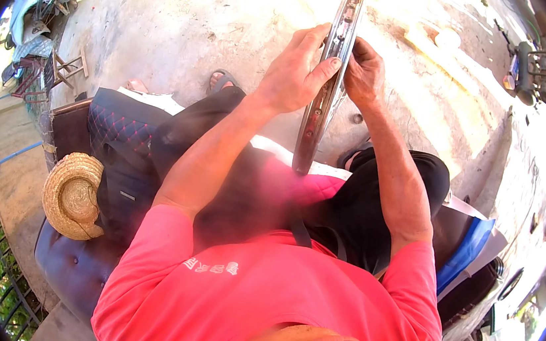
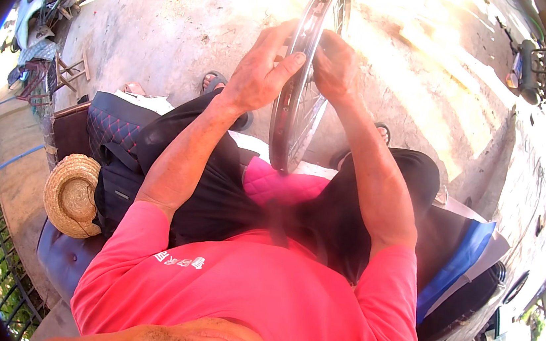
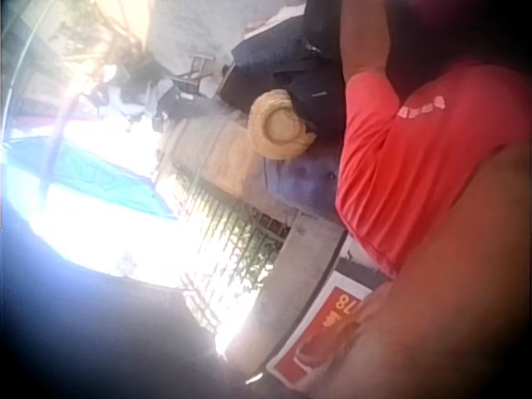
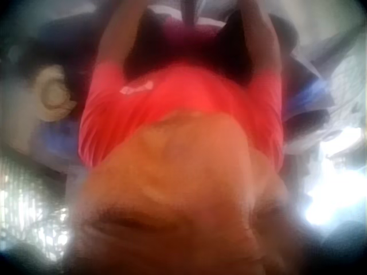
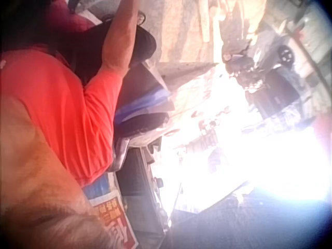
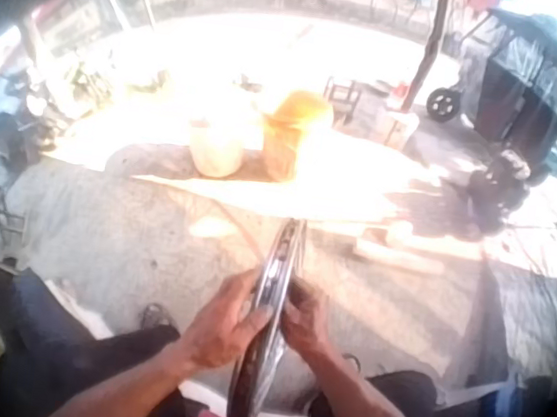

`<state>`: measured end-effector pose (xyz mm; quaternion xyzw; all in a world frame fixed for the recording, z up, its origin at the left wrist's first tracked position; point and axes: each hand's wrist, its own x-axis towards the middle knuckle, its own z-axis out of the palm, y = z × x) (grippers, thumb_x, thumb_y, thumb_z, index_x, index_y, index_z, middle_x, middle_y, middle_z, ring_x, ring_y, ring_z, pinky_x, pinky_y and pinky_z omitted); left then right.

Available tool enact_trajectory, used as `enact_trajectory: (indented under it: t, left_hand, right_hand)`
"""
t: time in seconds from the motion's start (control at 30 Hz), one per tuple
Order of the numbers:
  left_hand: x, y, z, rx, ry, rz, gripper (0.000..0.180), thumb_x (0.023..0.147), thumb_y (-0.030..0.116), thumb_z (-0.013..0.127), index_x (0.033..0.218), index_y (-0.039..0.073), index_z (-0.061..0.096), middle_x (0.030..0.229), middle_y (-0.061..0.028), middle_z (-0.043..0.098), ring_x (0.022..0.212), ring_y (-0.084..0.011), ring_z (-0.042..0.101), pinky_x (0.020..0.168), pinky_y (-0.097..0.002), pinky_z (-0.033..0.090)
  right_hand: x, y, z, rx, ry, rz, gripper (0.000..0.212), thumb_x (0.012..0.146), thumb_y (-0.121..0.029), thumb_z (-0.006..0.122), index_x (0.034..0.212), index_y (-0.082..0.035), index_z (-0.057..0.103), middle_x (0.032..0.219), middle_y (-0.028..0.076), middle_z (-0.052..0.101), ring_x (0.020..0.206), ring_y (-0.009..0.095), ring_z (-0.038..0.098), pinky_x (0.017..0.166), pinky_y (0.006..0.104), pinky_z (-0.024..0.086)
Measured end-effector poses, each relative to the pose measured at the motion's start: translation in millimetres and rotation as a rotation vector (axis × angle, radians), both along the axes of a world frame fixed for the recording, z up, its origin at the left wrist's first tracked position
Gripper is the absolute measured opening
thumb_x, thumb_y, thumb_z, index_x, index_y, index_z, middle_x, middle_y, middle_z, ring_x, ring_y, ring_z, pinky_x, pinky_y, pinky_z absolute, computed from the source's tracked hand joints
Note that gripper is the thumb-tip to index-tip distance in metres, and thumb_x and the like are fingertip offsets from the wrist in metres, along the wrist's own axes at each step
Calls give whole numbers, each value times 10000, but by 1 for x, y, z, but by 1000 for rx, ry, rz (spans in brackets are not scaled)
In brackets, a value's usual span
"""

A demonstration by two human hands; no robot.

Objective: The person is inserting spokes and threading nipples into a bicycle wheel rim by hand while sitting.

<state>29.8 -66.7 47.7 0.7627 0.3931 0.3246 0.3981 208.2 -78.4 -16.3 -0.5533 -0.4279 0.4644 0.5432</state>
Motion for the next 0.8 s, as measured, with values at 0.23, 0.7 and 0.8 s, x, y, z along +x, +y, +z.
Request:
enact_trajectory:
  t: [0.23, 0.7, 0.8]
  left_hand:
    - [2, -2, 2, -90, -33, -20, 639, 1039, 310, 646, 1548, -11, 429, 1477, -270, 507, 1378, -418, 523, 1154, -461, 428]
    - [1, -1, -2, -16, -9, -14, 553, 1056, 246, 606, 1553, 56, 453, 1410, -224, 530, 1282, -318, 594, 985, -421, 563]
    - [0, 0, -3, -15, -23, -7, 552, 1057, 243, 605, 1554, 58, 452, 1411, -226, 527, 1279, -321, 595, 986, -420, 563]
  right_hand:
    - [3, 2, -10, 87, -37, -38, 287, 1003, -260, 700, 1158, -22, 740, 951, 107, 766, 859, 157, 685, 795, 335, 555]
    - [3, 1, -3, 56, -42, -20, 325, 994, -278, 725, 1157, 4, 728, 999, 104, 768, 892, 174, 695, 805, 341, 556]
    - [2, 0, -1, 14, -31, -1, 318, 994, -274, 723, 1155, 0, 728, 989, 104, 766, 889, 177, 696, 804, 342, 557]
